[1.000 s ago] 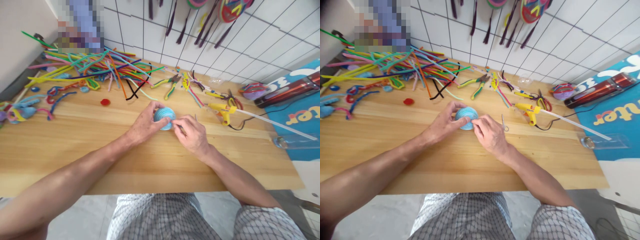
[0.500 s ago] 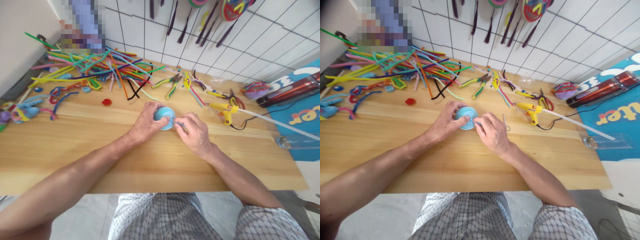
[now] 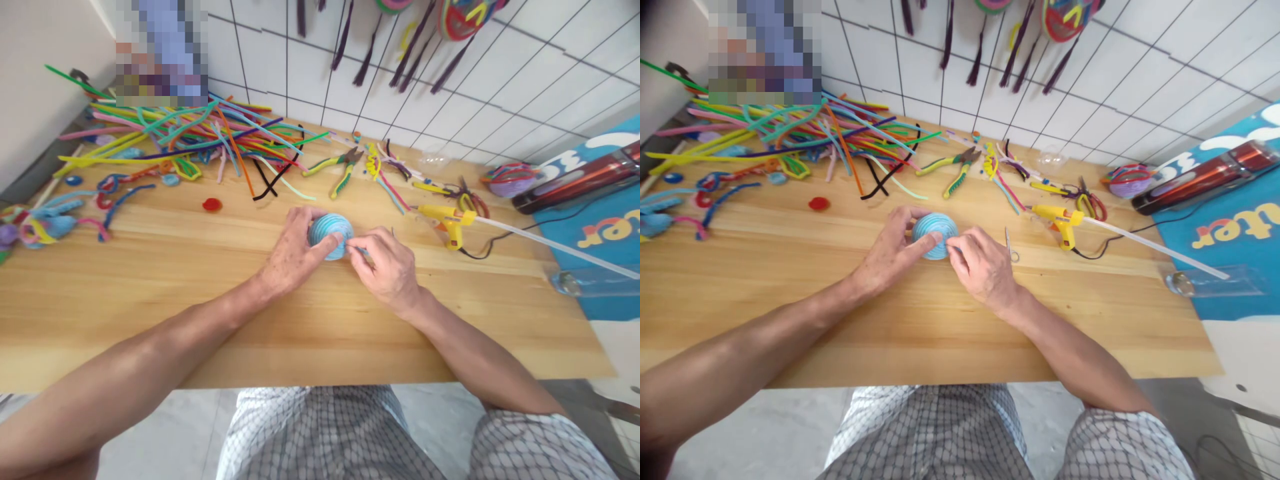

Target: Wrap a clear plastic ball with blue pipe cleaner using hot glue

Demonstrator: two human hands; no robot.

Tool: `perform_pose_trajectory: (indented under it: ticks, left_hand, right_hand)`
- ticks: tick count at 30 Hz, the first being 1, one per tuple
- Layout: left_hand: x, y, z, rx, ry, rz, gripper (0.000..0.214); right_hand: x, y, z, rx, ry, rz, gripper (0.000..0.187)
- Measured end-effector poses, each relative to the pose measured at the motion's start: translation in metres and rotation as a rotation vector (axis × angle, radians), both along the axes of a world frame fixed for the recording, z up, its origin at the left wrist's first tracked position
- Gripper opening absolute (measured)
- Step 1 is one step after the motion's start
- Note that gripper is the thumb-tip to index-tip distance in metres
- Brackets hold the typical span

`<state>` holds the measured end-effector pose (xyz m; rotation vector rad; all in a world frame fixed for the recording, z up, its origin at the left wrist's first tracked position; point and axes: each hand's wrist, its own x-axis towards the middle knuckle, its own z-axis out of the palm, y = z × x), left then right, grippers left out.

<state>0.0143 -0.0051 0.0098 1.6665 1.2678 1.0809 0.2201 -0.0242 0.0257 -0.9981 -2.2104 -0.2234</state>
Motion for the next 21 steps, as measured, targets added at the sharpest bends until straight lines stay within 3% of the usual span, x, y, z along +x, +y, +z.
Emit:
perform_pose_trajectory:
  ticks: [10,17,21]
  left_hand:
    - [-0.006,0.005,0.01,-0.121,-0.055,-0.12,0.045]
    - [-0.012,0.016,0.012,-0.025,0.112,-0.164,0.05]
    - [-0.012,0.014,0.017,-0.071,0.112,-0.169,0.051]
  right_hand:
    - [0.001,-0.002,0.0,0.03,-0.01,-0.008,0.015]
    - [0.002,-0.001,0.005,0.042,-0.012,0.034,0.013]
    - [0.002,-0.001,0.007,0.022,-0.021,0.051,0.013]
